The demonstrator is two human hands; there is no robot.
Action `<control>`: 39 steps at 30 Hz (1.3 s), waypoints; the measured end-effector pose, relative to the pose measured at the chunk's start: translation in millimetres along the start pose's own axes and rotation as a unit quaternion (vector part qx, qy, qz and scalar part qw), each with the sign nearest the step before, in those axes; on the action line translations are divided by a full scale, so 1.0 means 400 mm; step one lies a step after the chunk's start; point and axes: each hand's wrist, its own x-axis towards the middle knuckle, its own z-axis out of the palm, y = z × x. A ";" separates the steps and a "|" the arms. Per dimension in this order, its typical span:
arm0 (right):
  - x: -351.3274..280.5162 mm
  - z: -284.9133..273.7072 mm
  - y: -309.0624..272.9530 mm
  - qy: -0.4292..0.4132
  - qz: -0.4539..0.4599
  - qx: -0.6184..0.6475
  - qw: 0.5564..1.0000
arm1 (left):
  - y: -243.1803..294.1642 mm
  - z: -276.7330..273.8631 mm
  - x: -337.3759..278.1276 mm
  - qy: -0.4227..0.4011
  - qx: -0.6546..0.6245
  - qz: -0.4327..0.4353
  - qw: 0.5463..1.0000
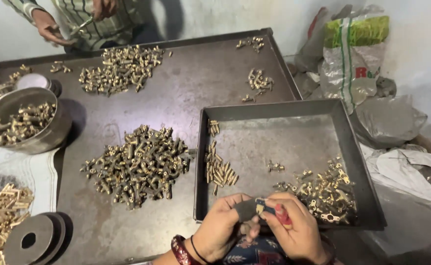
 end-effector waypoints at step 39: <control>0.078 0.049 0.131 -0.220 0.523 0.143 0.811 | 0.142 -0.120 0.126 0.037 0.053 0.078 0.995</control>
